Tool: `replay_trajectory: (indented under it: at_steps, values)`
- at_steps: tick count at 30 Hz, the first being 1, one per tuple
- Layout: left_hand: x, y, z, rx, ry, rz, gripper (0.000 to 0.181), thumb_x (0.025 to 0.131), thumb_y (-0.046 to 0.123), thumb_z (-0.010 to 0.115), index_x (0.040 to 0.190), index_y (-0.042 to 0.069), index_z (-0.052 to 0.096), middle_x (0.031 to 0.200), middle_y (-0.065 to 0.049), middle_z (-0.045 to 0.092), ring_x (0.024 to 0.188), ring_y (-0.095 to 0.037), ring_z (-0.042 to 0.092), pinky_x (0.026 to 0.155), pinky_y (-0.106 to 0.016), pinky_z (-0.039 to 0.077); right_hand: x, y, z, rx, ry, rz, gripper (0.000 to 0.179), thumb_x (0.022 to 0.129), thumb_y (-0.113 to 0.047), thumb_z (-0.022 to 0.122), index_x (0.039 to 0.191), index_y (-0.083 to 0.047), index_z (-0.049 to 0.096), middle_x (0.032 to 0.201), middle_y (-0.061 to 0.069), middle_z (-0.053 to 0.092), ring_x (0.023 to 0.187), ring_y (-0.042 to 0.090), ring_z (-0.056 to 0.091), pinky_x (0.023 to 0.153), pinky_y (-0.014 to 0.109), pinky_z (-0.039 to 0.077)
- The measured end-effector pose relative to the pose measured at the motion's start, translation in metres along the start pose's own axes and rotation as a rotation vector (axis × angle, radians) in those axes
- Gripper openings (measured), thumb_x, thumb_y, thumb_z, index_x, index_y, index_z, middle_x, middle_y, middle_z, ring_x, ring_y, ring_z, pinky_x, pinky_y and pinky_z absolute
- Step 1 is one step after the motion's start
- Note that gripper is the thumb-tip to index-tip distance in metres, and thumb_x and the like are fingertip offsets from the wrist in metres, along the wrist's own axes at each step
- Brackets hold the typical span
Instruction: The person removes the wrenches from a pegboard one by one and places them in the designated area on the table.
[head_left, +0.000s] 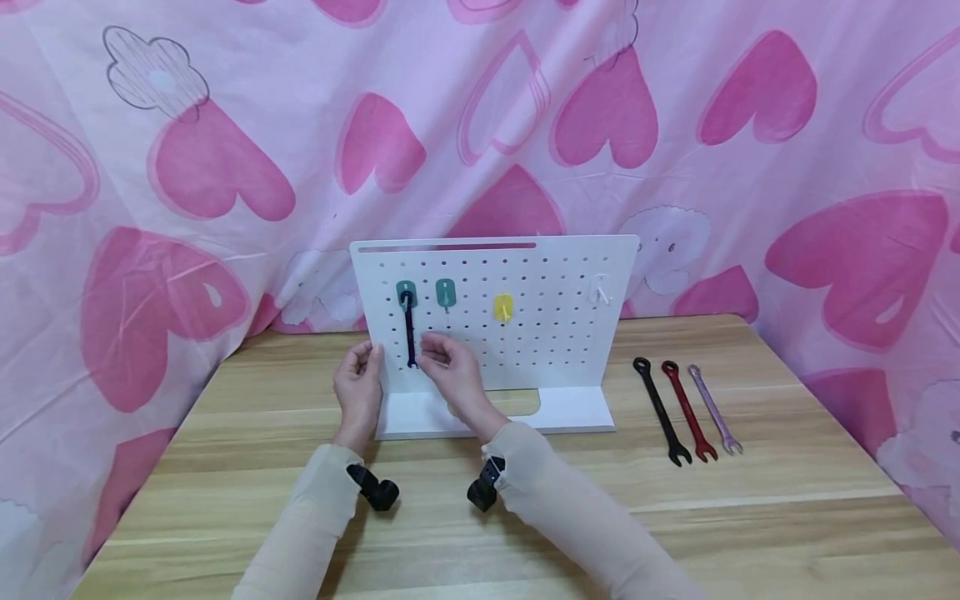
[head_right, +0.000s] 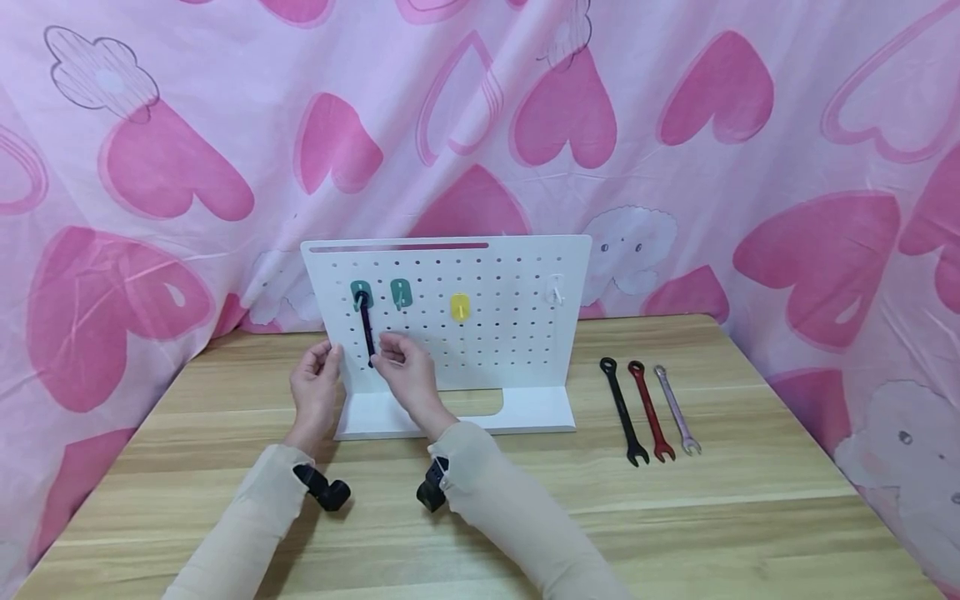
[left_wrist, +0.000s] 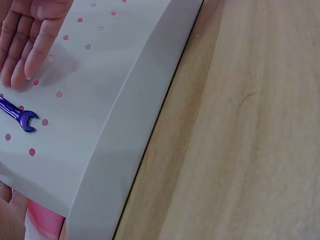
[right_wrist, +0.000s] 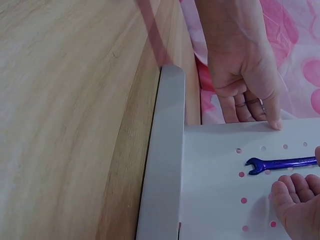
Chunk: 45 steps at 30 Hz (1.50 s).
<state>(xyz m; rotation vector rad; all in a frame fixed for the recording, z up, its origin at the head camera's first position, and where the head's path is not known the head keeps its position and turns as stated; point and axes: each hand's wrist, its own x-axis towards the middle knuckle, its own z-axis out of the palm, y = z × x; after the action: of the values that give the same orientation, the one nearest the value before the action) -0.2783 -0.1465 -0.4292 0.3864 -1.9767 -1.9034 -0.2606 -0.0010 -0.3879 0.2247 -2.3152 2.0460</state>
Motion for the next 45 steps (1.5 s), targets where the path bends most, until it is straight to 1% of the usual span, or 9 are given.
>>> replay_trajectory:
  at_steps: [11, 17, 26, 30, 38, 42, 45]
  values:
    - [0.001, -0.002, -0.001, 0.004, 0.000, 0.011, 0.039, 0.092, 0.040, 0.057, 0.117, 0.010, 0.059, 0.104, 0.001, 0.055, 0.095, -0.011, 0.048, 0.082, -0.019, 0.042, 0.003, 0.004, 0.008, 0.046, 0.002, 0.053, 0.031, 0.088, -0.012, 0.066, 0.118, -0.015, 0.061, 0.112, 0.002, 0.064, 0.101, 0.013, 0.059, 0.089, 0.025, 0.049]
    - [0.002, -0.002, 0.000, 0.005, -0.002, -0.001, 0.037, 0.092, 0.038, 0.057, 0.117, 0.011, 0.059, 0.104, 0.002, 0.055, 0.095, -0.012, 0.047, 0.083, -0.020, 0.042, 0.005, 0.002, 0.012, 0.070, 0.016, 0.061, 0.029, 0.087, -0.013, 0.067, 0.116, -0.013, 0.062, 0.109, 0.003, 0.064, 0.099, 0.014, 0.060, 0.088, 0.026, 0.050]
    - [0.001, -0.001, 0.001, -0.004, 0.006, 0.004, 0.032, 0.093, 0.033, 0.057, 0.114, 0.010, 0.060, 0.101, 0.002, 0.056, 0.092, -0.010, 0.048, 0.080, -0.019, 0.043, 0.008, 0.005, 0.020, 0.112, 0.046, 0.089, 0.023, 0.087, -0.011, 0.067, 0.110, -0.011, 0.064, 0.104, 0.002, 0.065, 0.093, 0.013, 0.059, 0.086, 0.027, 0.050]
    - [0.000, 0.000, 0.001, -0.012, 0.010, 0.007, 0.029, 0.094, 0.029, 0.057, 0.114, 0.008, 0.060, 0.101, 0.001, 0.056, 0.092, -0.010, 0.049, 0.079, -0.019, 0.043, 0.008, 0.005, 0.023, 0.123, 0.067, 0.089, 0.021, 0.086, -0.010, 0.067, 0.107, -0.009, 0.064, 0.101, 0.003, 0.065, 0.088, 0.012, 0.058, 0.082, 0.025, 0.051]
    - [0.000, 0.001, 0.002, -0.001, 0.010, -0.009, 0.030, 0.094, 0.032, 0.056, 0.114, 0.010, 0.060, 0.102, 0.001, 0.057, 0.093, -0.011, 0.049, 0.080, -0.021, 0.042, 0.009, 0.004, 0.027, 0.142, 0.101, 0.102, 0.016, 0.086, -0.007, 0.066, 0.101, -0.005, 0.065, 0.093, 0.004, 0.062, 0.077, 0.010, 0.054, 0.069, 0.020, 0.048]
    - [0.000, 0.001, 0.001, 0.000, 0.013, -0.011, 0.030, 0.094, 0.032, 0.056, 0.114, 0.010, 0.060, 0.102, 0.001, 0.057, 0.092, -0.011, 0.049, 0.079, -0.021, 0.042, 0.008, 0.003, 0.027, 0.132, 0.097, 0.110, 0.013, 0.087, -0.007, 0.065, 0.100, -0.005, 0.064, 0.091, 0.003, 0.060, 0.076, 0.010, 0.053, 0.067, 0.021, 0.050]
    - [0.001, 0.000, 0.001, -0.004, 0.014, 0.000, 0.030, 0.094, 0.031, 0.057, 0.114, 0.009, 0.060, 0.101, 0.001, 0.057, 0.091, -0.011, 0.049, 0.077, -0.019, 0.042, 0.007, 0.003, 0.026, 0.121, 0.092, 0.116, 0.011, 0.088, -0.008, 0.064, 0.099, -0.007, 0.064, 0.091, 0.002, 0.059, 0.076, 0.010, 0.053, 0.067, 0.021, 0.051]
